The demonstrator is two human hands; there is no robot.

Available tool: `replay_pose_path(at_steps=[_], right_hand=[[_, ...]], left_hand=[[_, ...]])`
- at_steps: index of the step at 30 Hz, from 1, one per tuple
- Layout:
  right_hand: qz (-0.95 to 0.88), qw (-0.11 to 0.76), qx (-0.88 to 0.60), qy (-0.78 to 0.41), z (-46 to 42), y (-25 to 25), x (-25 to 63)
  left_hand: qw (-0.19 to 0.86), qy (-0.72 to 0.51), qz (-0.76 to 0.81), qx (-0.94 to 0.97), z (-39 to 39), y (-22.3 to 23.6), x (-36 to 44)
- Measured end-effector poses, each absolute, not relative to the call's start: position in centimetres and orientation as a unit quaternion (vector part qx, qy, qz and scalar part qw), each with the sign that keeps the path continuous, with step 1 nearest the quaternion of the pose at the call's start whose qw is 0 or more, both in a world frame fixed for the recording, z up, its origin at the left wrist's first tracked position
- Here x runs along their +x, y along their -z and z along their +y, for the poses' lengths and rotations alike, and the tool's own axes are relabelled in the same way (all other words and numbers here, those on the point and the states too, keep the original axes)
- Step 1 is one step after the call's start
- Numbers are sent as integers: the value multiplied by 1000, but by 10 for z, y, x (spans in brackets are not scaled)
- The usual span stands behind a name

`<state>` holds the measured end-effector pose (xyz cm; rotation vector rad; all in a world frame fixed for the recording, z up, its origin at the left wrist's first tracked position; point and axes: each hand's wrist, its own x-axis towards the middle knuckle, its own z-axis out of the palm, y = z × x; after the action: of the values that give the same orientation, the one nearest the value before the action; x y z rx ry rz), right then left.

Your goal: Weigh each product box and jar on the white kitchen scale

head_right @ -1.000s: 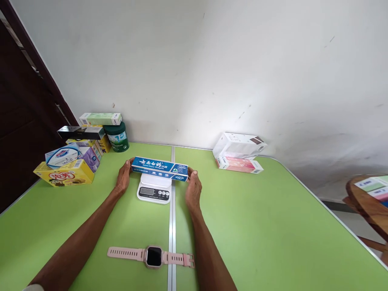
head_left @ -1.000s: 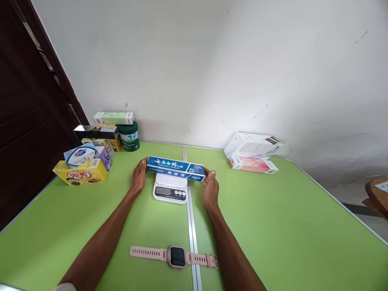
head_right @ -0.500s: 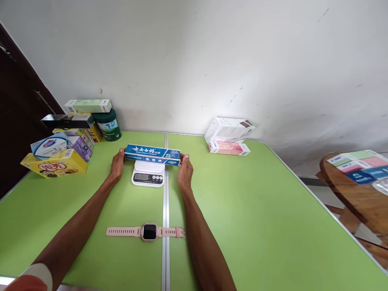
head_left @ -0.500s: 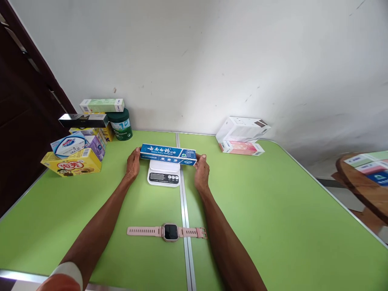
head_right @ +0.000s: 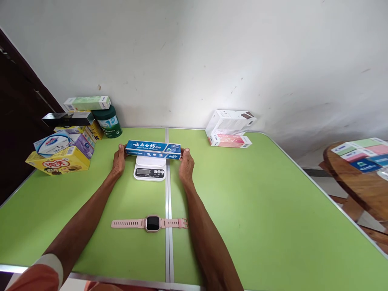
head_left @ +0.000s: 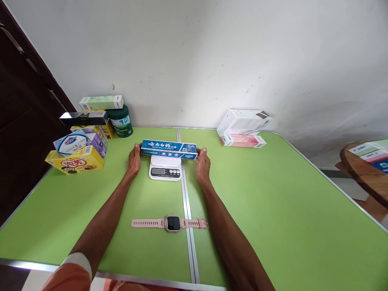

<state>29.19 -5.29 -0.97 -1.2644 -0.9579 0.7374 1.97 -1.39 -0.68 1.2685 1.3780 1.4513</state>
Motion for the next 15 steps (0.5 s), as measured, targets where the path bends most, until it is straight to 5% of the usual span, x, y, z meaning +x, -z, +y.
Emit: replay_pose_path(at_steps=[15], right_hand=[[-414,643,-554,-328,-53,9,291]], left_hand=[[365,-568,540,503,-14,7,20]])
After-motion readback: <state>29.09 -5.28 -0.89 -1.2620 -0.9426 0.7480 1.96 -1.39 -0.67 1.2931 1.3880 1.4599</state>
